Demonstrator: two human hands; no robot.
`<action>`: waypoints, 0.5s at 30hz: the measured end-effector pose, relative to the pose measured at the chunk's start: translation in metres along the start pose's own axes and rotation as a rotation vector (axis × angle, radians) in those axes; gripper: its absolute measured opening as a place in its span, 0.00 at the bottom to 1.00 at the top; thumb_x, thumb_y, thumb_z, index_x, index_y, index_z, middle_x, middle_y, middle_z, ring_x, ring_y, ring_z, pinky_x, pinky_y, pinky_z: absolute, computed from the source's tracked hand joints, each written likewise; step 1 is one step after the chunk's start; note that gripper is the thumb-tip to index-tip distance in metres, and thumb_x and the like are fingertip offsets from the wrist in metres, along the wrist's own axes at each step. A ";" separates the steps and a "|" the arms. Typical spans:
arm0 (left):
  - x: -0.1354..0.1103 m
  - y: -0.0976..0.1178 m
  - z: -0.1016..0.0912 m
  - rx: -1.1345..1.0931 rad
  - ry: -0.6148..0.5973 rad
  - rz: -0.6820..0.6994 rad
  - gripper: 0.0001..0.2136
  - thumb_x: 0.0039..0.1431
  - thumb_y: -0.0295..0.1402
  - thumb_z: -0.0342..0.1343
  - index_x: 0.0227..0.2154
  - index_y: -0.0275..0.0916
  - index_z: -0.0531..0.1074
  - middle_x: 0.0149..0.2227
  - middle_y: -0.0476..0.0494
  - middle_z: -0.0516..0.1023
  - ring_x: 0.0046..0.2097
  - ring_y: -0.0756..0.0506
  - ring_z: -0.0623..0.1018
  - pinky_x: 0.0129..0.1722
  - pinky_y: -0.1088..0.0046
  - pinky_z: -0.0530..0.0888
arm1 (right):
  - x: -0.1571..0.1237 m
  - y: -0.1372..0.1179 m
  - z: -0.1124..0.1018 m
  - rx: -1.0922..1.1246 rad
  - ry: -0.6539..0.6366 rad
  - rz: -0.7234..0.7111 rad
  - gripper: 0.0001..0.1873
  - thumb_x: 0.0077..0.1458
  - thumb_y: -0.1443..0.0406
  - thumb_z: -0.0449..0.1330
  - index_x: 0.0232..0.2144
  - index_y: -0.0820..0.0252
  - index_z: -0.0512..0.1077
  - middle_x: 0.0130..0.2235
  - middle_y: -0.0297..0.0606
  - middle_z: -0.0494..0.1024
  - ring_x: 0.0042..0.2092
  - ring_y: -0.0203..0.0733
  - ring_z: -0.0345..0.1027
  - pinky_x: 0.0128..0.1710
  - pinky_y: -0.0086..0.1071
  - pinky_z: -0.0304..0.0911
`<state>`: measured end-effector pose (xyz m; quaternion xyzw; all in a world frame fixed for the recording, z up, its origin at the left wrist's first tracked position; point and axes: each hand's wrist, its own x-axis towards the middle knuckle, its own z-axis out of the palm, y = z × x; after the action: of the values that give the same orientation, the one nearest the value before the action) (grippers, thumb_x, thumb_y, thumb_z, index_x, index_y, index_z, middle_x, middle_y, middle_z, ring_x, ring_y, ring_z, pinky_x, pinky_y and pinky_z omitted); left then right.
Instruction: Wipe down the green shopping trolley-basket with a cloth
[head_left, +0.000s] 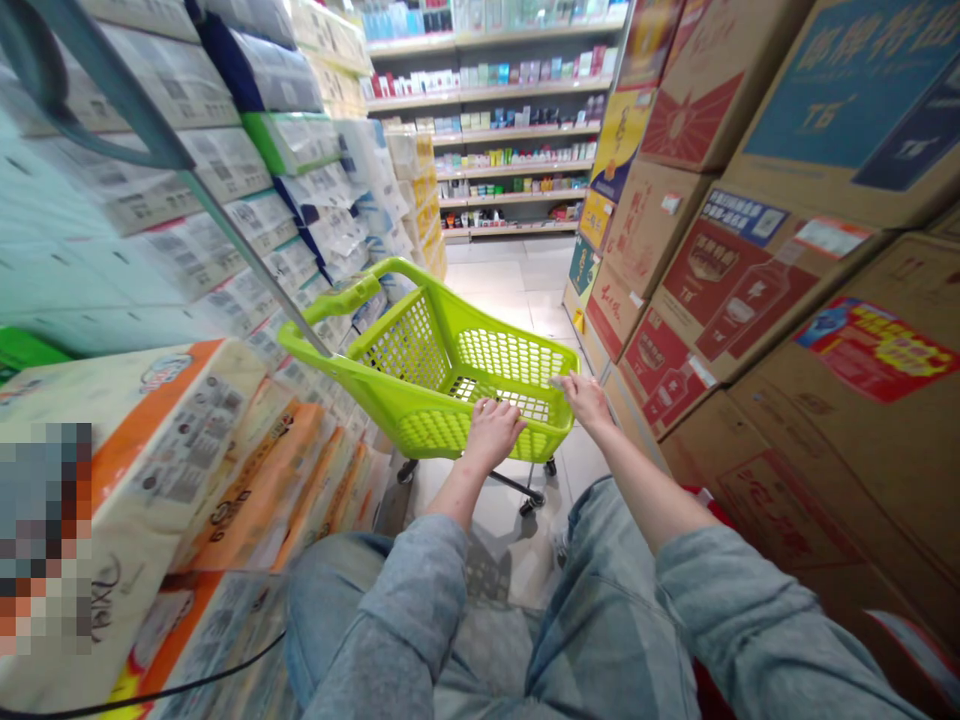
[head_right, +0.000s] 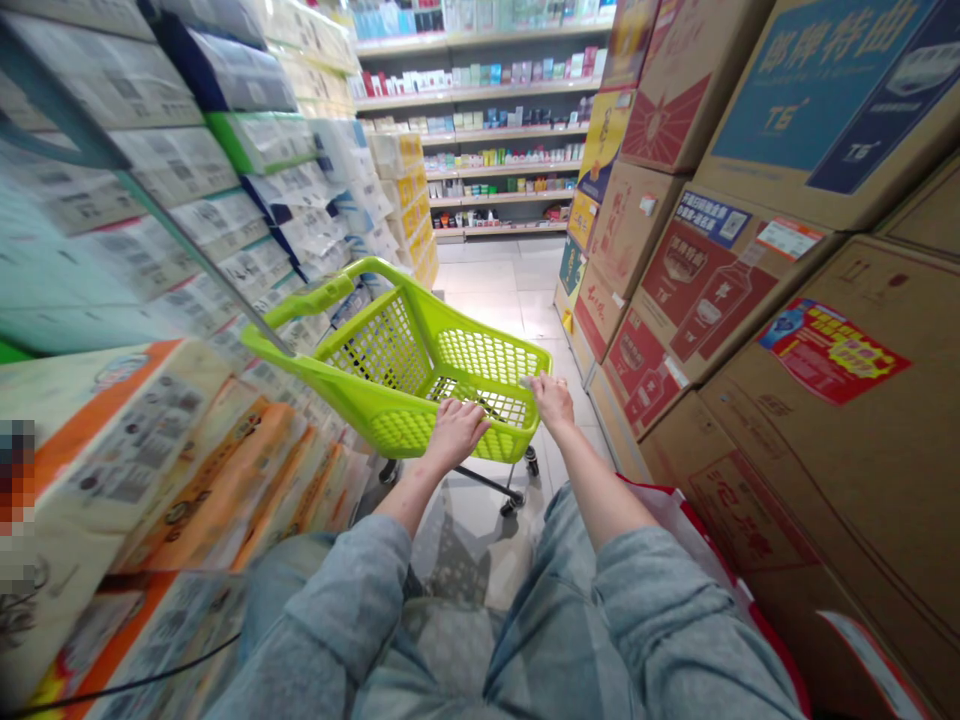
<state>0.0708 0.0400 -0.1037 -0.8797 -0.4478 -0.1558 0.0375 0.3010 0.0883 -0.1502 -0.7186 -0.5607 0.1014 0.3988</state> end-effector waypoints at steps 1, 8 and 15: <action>0.001 0.000 0.000 0.002 -0.002 -0.002 0.12 0.65 0.41 0.44 0.37 0.43 0.69 0.39 0.45 0.74 0.46 0.43 0.68 0.54 0.61 0.57 | -0.006 0.000 0.001 0.006 -0.016 -0.014 0.18 0.57 0.56 0.53 0.42 0.60 0.75 0.38 0.46 0.76 0.46 0.49 0.65 0.47 0.39 0.60; 0.006 0.000 -0.002 0.016 -0.021 -0.011 0.11 0.64 0.41 0.45 0.38 0.43 0.70 0.40 0.44 0.74 0.46 0.42 0.68 0.52 0.61 0.58 | -0.072 -0.014 0.006 0.143 0.077 -0.049 0.24 0.60 0.53 0.47 0.47 0.60 0.74 0.47 0.47 0.75 0.55 0.49 0.62 0.55 0.44 0.57; 0.006 -0.004 -0.008 0.030 -0.047 -0.001 0.11 0.64 0.40 0.45 0.38 0.42 0.70 0.40 0.44 0.74 0.45 0.43 0.69 0.51 0.62 0.59 | -0.132 -0.033 0.006 0.477 0.212 0.114 0.30 0.60 0.49 0.46 0.49 0.66 0.71 0.51 0.51 0.74 0.52 0.49 0.67 0.53 0.42 0.62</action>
<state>0.0693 0.0458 -0.0949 -0.8821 -0.4515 -0.1283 0.0399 0.2276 -0.0241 -0.1708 -0.6414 -0.4346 0.1774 0.6069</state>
